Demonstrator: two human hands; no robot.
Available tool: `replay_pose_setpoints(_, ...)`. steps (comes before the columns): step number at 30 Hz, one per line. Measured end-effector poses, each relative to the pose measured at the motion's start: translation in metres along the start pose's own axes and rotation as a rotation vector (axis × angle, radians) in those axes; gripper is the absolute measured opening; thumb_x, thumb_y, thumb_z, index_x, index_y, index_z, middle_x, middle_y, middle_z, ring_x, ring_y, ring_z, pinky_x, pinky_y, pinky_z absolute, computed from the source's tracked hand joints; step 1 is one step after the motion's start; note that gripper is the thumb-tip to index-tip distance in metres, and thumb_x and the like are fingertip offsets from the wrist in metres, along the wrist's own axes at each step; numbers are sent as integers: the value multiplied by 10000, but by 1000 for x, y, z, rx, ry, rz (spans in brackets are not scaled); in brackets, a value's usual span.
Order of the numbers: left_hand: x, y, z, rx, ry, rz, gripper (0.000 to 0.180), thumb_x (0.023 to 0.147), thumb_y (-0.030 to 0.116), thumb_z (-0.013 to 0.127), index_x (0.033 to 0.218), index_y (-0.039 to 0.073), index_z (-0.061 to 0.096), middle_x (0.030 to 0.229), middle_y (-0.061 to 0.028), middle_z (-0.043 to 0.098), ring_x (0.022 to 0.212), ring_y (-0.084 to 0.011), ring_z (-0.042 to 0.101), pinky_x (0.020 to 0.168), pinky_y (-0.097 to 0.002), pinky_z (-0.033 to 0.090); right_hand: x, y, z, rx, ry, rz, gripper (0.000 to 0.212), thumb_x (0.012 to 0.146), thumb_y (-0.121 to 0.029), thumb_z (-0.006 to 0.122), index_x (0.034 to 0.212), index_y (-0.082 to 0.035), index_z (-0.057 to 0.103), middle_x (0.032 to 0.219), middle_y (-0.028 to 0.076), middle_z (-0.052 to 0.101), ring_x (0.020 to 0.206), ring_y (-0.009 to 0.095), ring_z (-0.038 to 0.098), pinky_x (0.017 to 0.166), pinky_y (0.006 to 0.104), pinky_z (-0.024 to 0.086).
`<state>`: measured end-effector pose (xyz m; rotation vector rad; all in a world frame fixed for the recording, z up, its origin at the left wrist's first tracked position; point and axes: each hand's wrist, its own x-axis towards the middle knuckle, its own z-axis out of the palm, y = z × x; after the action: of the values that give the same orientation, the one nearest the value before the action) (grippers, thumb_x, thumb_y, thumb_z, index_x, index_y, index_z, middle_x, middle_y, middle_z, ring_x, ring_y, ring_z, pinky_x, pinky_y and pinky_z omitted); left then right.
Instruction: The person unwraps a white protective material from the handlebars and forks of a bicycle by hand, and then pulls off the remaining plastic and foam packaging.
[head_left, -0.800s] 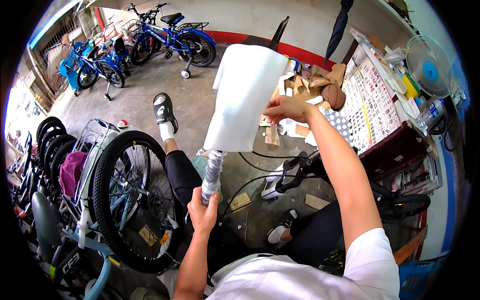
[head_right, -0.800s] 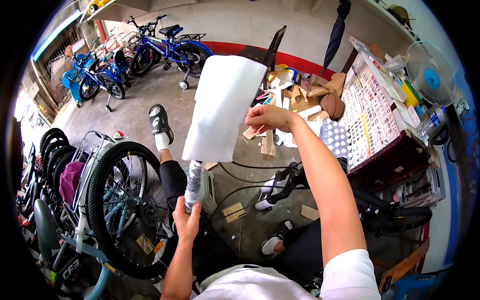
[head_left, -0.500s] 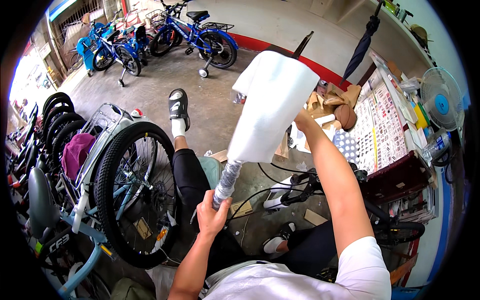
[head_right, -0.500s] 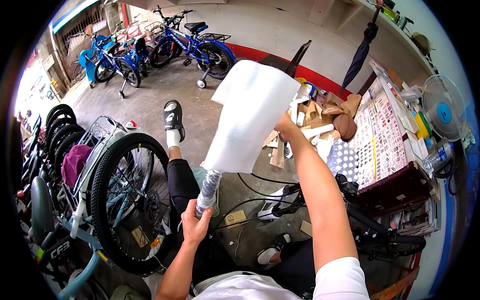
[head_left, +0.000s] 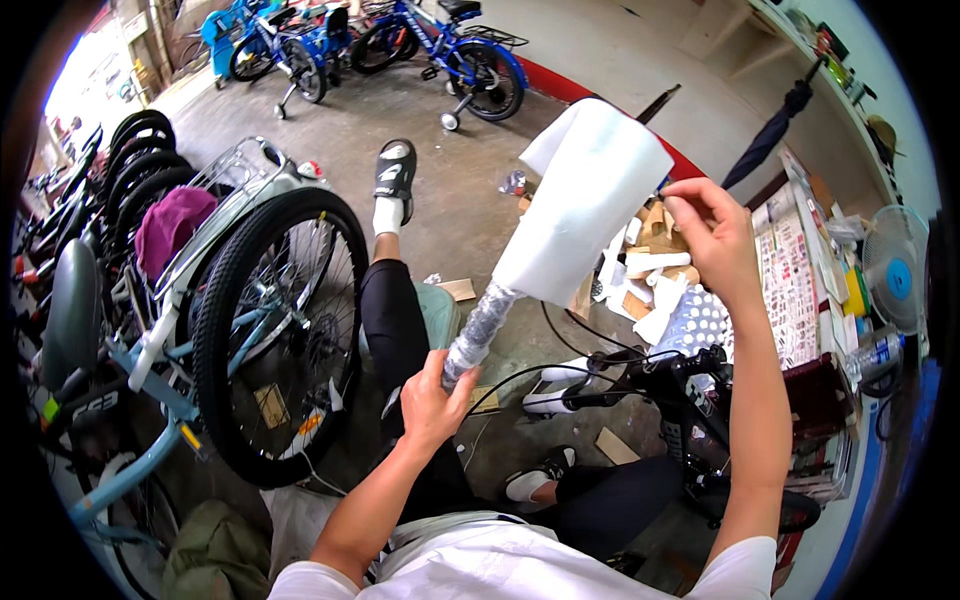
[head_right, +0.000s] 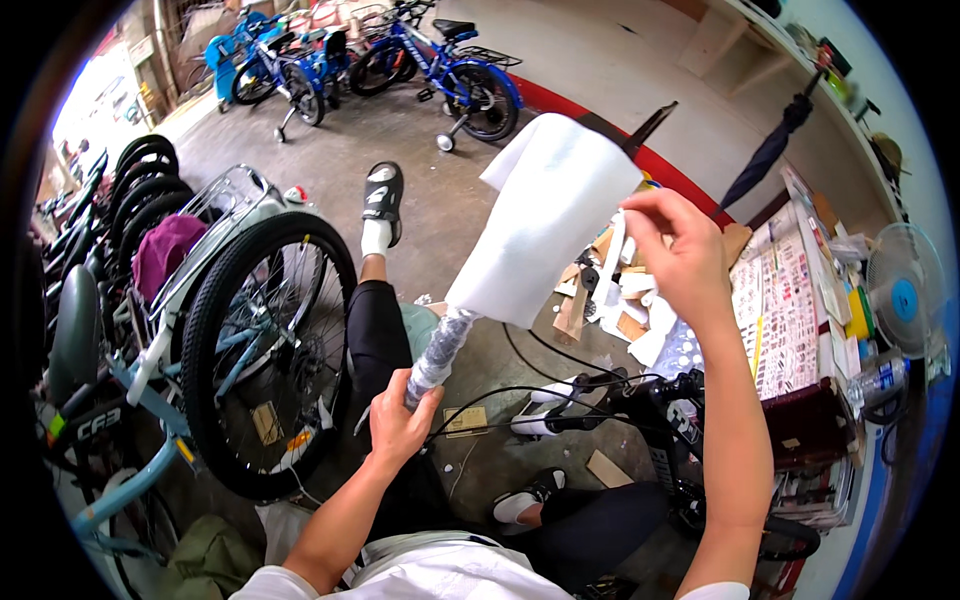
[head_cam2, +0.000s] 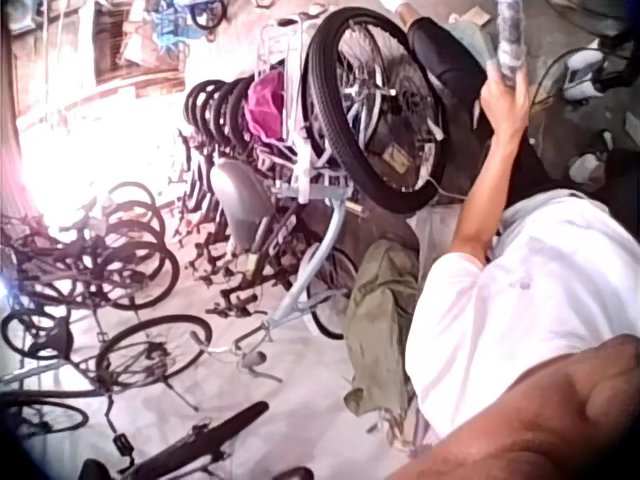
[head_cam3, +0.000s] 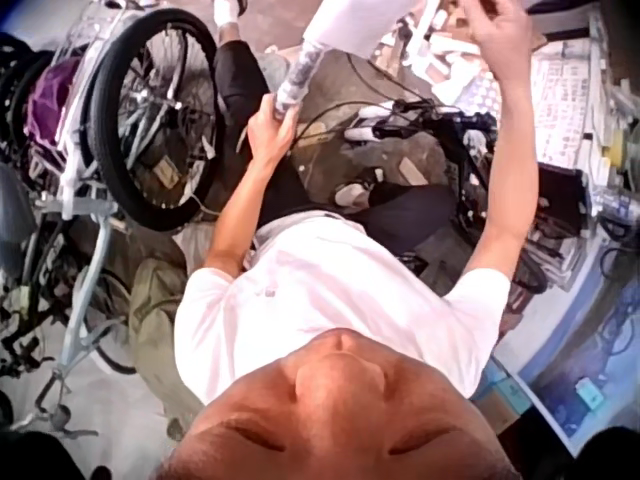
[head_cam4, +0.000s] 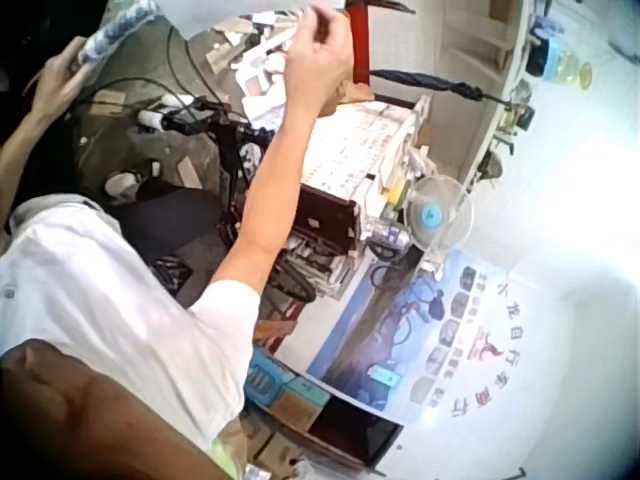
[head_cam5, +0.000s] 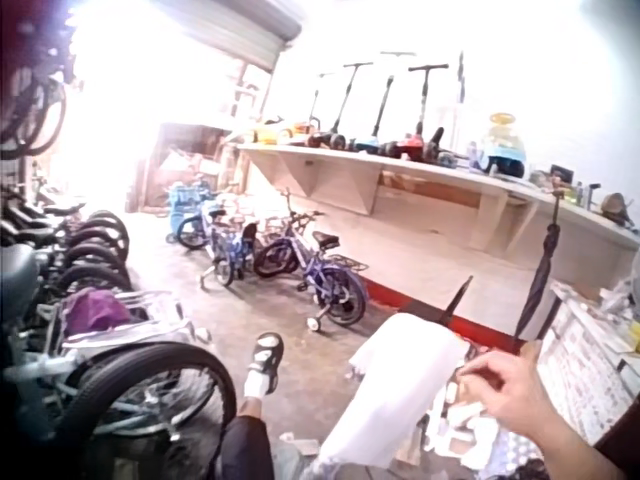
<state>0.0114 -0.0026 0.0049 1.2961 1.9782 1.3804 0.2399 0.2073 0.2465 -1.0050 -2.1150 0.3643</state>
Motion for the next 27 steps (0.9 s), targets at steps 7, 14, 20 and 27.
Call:
replay_pose_setpoints(7, -5, 4, -1, -22, 14, 15, 335, 877, 289, 782, 1016, 32, 618, 674, -153, 645, 596, -327, 657, 567, -405, 493, 37, -101, 56, -477, -225, -739, 263, 879, -318, 736, 874, -59, 689, 817, 86, 677, 767, 274, 660, 667, 393, 498)
replay_pose_setpoints(14, -8, -3, -2, -23, -27, -46, 373, 886, 362, 766, 1023, 45, 627, 751, -192, 693, 687, -403, 691, 602, -480, 523, -128, -82, 144, 764, 26, 257, 181, 1014, -157, 655, 880, -89, 554, 770, -71, 471, 692, 48, 417, 629, 220, 365)
replay_pose_setpoints(20, -15, 0, -9, -22, -108, 36, 440, 880, 312, 765, 1154, 21, 580, 874, -223, 707, 787, -432, 697, 666, -505, 538, -162, -72, 233, 958, 187, 621, 268, 1047, -255, 629, 1150, -31, 526, 995, 38, 613, 886, 100, 567, 770, 280, 480)
replay_pose_setpoints(27, 105, -13, -109, 237, -810, 386, 424, 857, 250, 757, 1213, 39, 666, 1063, -194, 713, 999, -360, 702, 874, -419, 563, -159, -58, 239, 1036, 20, 584, 342, 1090, -398, 509, 1118, -61, 460, 827, 75, 600, 744, 167, 616, 700, 325, 518)
